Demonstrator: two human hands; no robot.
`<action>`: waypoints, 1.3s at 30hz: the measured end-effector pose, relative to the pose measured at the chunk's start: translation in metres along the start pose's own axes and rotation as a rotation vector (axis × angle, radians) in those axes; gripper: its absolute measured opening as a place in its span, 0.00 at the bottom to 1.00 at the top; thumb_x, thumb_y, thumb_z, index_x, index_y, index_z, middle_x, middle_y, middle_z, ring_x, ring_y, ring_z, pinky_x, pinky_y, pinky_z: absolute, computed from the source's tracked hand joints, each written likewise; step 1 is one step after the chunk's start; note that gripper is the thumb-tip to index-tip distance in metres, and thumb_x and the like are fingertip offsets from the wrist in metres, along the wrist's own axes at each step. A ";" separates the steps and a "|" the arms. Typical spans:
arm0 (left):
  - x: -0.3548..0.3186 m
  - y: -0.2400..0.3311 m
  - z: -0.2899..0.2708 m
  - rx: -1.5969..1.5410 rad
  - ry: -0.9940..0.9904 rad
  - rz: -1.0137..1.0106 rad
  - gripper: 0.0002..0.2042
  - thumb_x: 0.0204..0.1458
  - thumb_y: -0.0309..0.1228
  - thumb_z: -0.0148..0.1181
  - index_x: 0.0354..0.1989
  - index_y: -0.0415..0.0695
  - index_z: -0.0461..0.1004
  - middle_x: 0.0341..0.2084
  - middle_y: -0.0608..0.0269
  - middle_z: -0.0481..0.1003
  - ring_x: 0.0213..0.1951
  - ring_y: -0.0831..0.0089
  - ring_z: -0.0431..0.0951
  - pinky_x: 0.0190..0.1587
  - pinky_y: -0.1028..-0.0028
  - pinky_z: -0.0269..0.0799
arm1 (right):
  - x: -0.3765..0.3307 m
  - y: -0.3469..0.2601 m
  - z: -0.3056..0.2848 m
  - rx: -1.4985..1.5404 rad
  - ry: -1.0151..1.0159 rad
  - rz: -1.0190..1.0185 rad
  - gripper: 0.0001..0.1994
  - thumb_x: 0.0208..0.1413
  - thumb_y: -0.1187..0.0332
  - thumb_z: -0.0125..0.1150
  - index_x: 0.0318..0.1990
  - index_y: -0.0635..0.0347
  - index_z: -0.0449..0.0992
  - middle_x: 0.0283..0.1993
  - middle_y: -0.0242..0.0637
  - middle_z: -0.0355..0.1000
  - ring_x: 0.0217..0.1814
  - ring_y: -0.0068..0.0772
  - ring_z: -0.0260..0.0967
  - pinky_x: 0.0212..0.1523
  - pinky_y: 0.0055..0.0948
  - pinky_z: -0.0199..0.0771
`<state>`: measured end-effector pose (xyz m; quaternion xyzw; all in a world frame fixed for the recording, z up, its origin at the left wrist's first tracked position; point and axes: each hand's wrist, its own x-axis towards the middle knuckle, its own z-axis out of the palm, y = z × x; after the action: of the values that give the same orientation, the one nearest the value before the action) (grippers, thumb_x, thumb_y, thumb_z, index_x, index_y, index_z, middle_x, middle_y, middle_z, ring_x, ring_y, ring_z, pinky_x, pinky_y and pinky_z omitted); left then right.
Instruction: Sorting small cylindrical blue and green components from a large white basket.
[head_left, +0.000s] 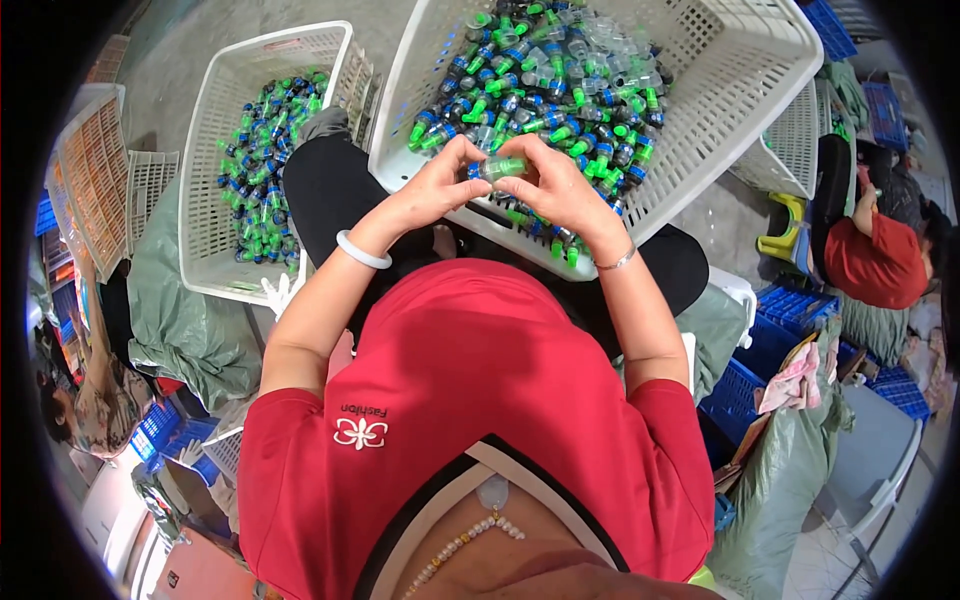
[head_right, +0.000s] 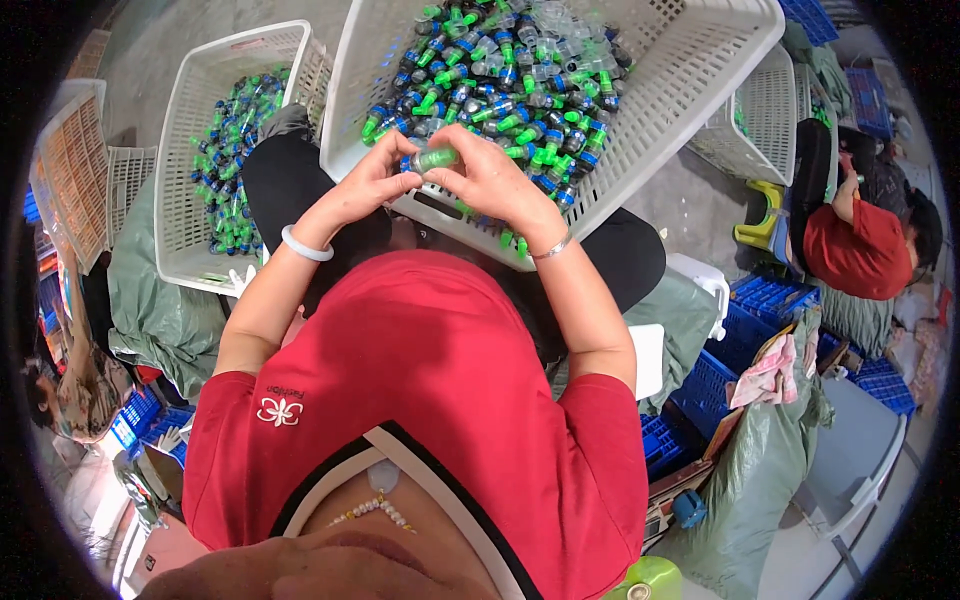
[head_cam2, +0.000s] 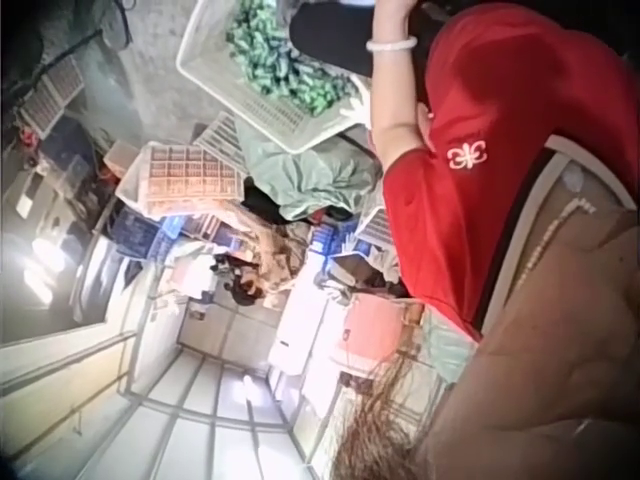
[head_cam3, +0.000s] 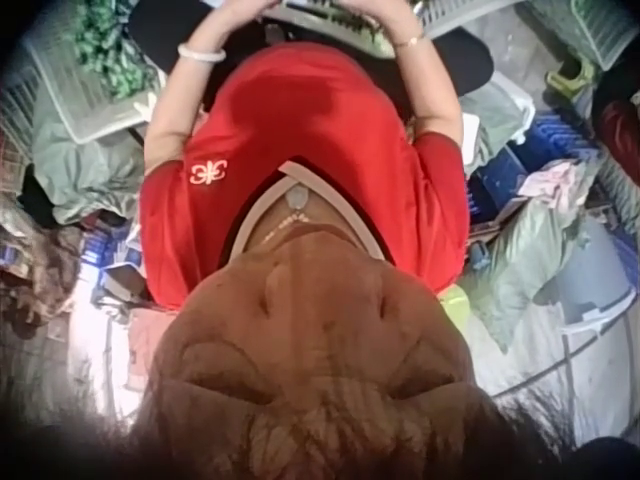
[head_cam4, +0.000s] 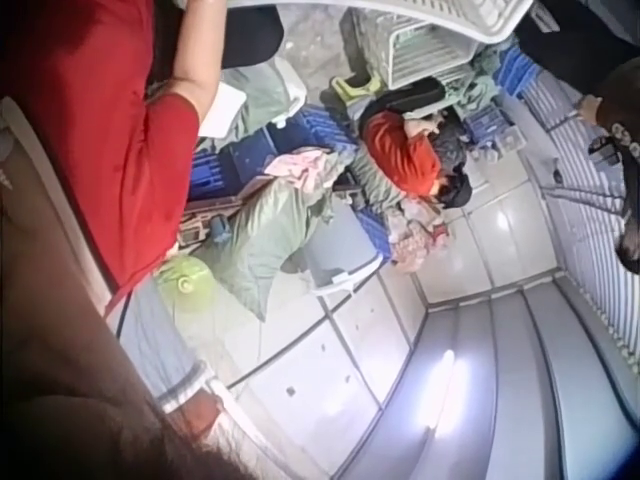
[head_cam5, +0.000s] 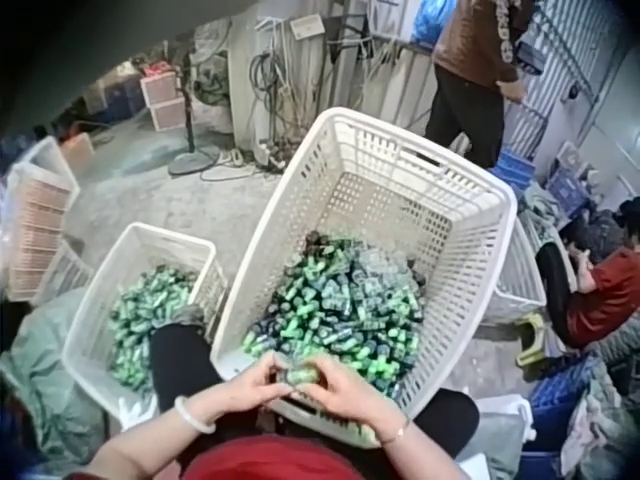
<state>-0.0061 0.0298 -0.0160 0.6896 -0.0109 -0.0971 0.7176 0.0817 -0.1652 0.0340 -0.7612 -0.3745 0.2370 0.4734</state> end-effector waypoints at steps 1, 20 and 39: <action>0.001 0.003 0.001 0.062 -0.006 0.117 0.16 0.54 0.32 0.61 0.45 0.42 0.62 0.26 0.63 0.70 0.26 0.77 0.68 0.26 0.76 0.63 | 0.000 0.000 -0.001 0.000 -0.001 0.002 0.13 0.55 0.69 0.62 0.46 0.59 0.69 0.32 0.25 0.68 0.28 0.13 0.60 0.28 0.19 0.63; -0.015 0.028 0.000 0.237 -0.136 0.085 0.19 0.53 0.30 0.59 0.52 0.39 0.64 0.38 0.52 0.68 0.37 0.64 0.73 0.39 0.70 0.69 | -0.010 0.009 0.000 -0.527 -0.110 -0.324 0.18 0.60 0.53 0.54 0.30 0.61 0.68 0.24 0.35 0.68 0.24 0.32 0.68 0.25 0.31 0.67; -0.088 -0.009 -0.132 0.915 1.041 0.128 0.19 0.54 0.37 0.59 0.51 0.40 0.68 0.38 0.54 0.74 0.34 0.55 0.76 0.42 0.64 0.72 | 0.068 0.079 0.040 -0.731 -0.079 -0.135 0.10 0.51 0.64 0.57 0.39 0.56 0.76 0.35 0.39 0.69 0.39 0.42 0.67 0.39 0.41 0.69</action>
<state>-0.0738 0.1734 -0.0213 0.8777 0.2541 0.3029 0.2710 0.1216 -0.1110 -0.0550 -0.8439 -0.5017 0.0853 0.1702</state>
